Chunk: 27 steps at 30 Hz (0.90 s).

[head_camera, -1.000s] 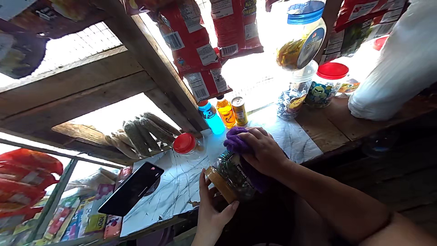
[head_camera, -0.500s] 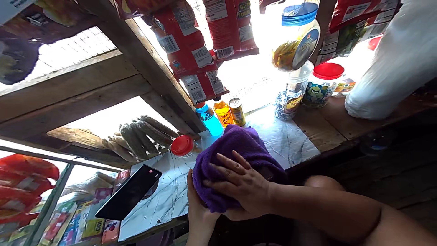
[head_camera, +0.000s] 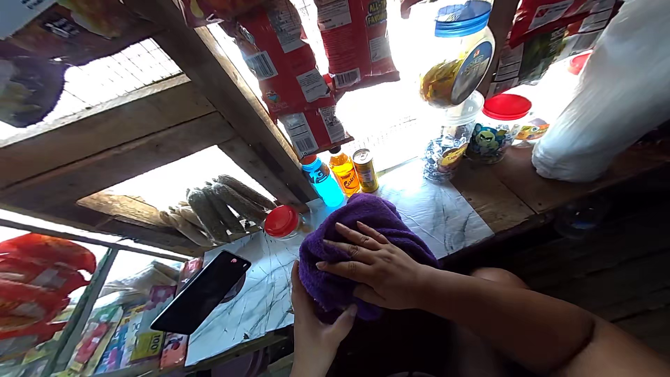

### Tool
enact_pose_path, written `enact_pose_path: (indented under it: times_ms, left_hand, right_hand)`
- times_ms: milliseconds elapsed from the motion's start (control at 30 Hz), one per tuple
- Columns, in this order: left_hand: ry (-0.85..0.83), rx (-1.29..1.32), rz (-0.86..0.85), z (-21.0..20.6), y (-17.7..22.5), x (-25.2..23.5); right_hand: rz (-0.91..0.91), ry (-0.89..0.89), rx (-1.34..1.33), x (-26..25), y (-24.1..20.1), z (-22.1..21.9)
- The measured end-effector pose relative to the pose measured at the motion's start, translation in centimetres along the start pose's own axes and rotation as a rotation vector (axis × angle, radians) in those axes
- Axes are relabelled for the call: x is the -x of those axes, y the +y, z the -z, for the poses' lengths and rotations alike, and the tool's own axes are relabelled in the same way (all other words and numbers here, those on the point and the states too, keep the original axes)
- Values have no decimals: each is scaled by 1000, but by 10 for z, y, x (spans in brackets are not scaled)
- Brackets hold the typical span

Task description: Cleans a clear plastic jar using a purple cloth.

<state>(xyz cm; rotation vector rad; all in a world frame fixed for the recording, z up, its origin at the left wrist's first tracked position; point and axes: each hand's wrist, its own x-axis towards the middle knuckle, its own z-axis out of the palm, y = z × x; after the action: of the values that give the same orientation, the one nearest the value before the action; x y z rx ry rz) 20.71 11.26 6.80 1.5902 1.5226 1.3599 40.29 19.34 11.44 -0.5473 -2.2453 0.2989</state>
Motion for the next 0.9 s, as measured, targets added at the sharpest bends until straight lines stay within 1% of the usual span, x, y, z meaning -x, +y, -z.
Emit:
enact_pose_path:
  times_ms: [133,233,333,433,500,633,767,833,900]
  left_hand:
    - [-8,-157,-114,-3,2,6]
    - [-15,-217,-187,-3,1,8]
    - [-17,-322,-279,-1,2,8]
    - [-12,-442,-399,0,6,4]
    - [-23,-450,-430,2,5,1]
    - [-54,-435,-442,3,4,-2]
    - [-82,-440,-407,5,2,-1]
    - [-86,-433,-367,5,2,-1]
    - [-76,-395,-276,4,3,1]
  right_hand:
    - [-58,134,82,-2,-2,0]
    - [-91,173,117,-4,-7,3]
    - [-131,174,153,-5,-11,7]
    - [-200,114,134,-7,-10,13]
    - [-236,81,105,-8,-8,15]
    - [-311,35,67,-11,-5,21]
    - [-433,-16,75,-13,17,28]
    - [-499,-46,78,-14,30,33]
    - [-581,-79,29,-16,38,40]
